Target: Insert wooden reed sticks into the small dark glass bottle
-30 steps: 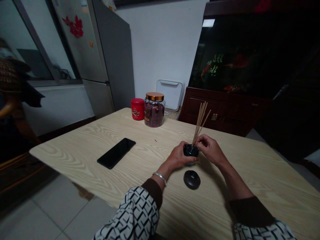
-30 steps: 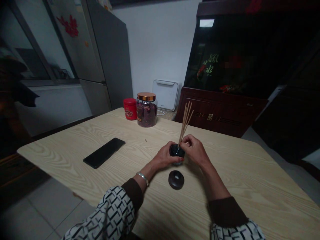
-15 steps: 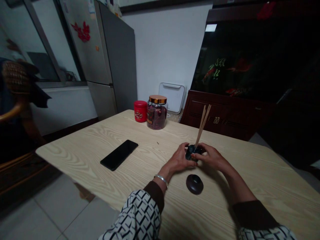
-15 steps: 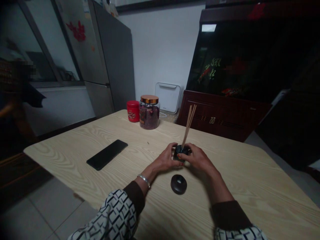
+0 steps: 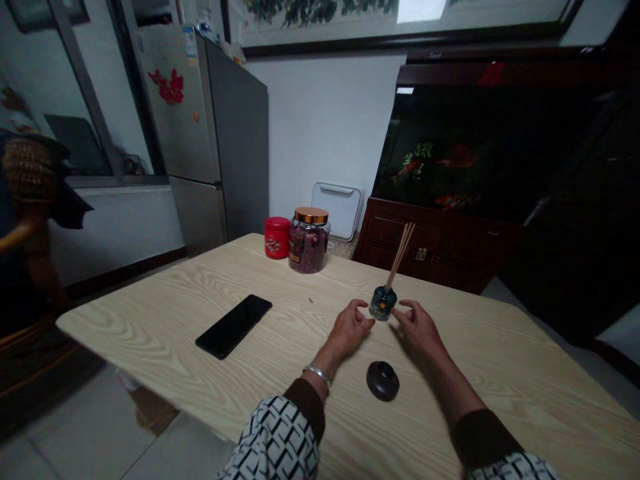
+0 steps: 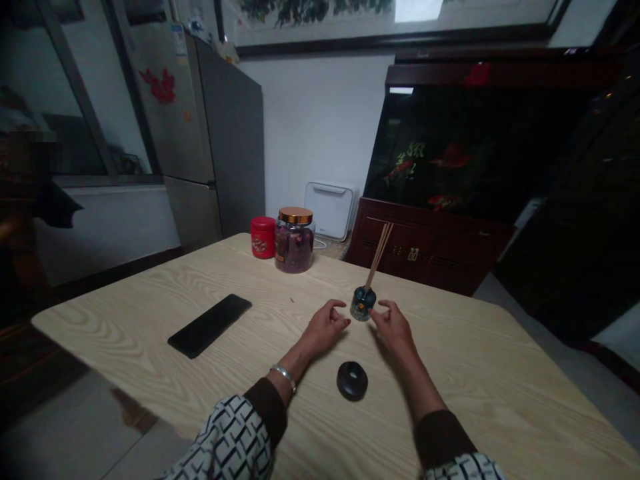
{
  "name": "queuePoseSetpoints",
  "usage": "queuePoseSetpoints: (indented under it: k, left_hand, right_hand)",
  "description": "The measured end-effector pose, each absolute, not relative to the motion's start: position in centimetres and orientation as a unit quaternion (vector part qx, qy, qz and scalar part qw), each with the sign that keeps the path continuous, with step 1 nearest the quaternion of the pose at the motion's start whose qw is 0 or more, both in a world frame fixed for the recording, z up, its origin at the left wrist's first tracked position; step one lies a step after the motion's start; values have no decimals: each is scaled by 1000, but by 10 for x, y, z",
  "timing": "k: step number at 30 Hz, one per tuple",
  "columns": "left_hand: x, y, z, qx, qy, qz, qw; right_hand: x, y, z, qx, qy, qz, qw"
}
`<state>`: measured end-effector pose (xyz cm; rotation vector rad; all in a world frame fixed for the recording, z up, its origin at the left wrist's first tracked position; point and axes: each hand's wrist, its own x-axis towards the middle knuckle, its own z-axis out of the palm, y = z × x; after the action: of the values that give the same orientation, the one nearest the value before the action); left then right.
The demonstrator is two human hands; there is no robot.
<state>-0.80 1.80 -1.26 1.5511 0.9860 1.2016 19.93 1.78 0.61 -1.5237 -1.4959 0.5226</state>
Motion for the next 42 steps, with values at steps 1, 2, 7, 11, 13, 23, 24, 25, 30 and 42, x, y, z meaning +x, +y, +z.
queuePoseSetpoints:
  k: [1,2,7,11,13,23,24,25,30,42]
  left_hand:
    - [-10,15,-8,612,395,498,470]
    - [-11,12,-2,593,387,507,492]
    - [-25,-8,68,519,245,515,636]
    - [-38,-23,151,488,59,546,678]
    - [-44,-30,187,487,-6,553,676]
    - [-50,-38,192,457,-95,577,670]
    - [-48,-36,182,452,-98,569,680]
    - [-46,-34,173,444,-102,562,691]
    - [-40,-25,155,430,-108,557,702]
    - [-29,14,58,453,267,545,653]
  right_hand:
    - [199,5,8,-611,-585,252,470]
    - [199,-7,14,-600,-561,293,489]
    - [197,-53,108,-418,-499,452,610]
    - [195,-73,204,-261,-538,476,645]
    - [193,-80,237,-225,-561,456,653]
    - [188,-86,215,-207,-570,408,682]
    - [188,-85,205,-200,-561,423,683]
    - [188,-84,196,-195,-553,436,683]
    - [190,-81,180,-211,-549,443,676]
    - [186,14,89,-565,-539,331,530]
